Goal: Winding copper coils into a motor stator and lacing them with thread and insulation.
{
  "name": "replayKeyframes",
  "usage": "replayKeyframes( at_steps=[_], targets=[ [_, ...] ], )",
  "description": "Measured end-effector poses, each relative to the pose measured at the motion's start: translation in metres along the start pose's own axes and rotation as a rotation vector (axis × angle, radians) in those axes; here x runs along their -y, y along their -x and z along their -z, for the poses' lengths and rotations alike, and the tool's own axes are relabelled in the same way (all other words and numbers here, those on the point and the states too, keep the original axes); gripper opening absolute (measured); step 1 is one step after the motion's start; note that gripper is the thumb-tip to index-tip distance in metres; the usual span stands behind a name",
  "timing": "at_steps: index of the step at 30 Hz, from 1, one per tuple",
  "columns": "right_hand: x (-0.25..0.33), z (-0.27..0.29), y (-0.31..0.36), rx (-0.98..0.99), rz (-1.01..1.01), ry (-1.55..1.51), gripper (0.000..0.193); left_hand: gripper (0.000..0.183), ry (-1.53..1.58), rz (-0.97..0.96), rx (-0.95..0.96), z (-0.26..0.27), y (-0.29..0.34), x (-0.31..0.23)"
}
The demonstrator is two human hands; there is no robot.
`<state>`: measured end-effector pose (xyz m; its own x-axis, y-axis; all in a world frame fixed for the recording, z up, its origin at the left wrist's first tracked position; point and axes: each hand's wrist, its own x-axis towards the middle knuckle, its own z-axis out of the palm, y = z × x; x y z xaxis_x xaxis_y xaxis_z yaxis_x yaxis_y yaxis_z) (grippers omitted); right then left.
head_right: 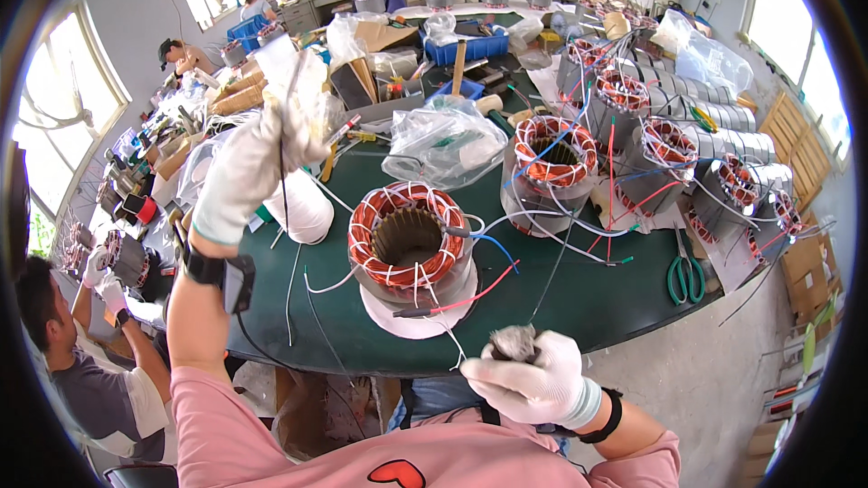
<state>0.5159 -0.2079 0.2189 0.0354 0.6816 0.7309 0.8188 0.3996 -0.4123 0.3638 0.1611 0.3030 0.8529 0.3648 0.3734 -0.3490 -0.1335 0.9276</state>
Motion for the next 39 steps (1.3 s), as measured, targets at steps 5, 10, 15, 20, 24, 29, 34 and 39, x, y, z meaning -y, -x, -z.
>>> replayKeyframes(
  at_steps=[5,10,15,20,24,29,34,39],
  targets=[
    [0.016,0.006,-0.06,0.009,-0.231,-0.291,0.018,0.033,-0.122,-0.076,-0.294,-0.088,0.044,-0.031],
    [0.019,-0.008,-0.126,-0.065,-0.59,-0.921,0.024,0.026,-0.282,-0.222,-0.394,-0.117,0.053,-0.03],
    [0.024,-0.026,-0.153,-0.115,-0.54,-0.999,0.033,0.009,-0.578,-0.176,-0.514,-0.146,0.062,-0.04],
    [0.016,-0.035,-0.149,-0.175,-0.509,-0.955,0.035,0.013,-0.73,-0.208,-0.451,-0.146,0.073,-0.025],
    [0.0,-0.023,-0.148,-0.159,-0.422,-0.788,0.037,0.014,-0.814,-0.167,-0.368,-0.138,0.078,-0.018],
    [-0.003,-0.021,-0.145,-0.03,-0.23,-0.764,0.031,0.023,-0.588,-0.313,-0.41,-0.143,0.071,-0.042],
    [0.015,-0.019,-0.141,0.17,-0.243,-0.708,0.027,0.028,-0.689,-0.545,-0.31,-0.125,0.059,-0.079],
    [0.019,-0.016,-0.139,0.24,-0.26,-0.63,0.018,0.012,-1.264,-0.565,-0.118,-0.123,0.075,-0.101]
  ],
)
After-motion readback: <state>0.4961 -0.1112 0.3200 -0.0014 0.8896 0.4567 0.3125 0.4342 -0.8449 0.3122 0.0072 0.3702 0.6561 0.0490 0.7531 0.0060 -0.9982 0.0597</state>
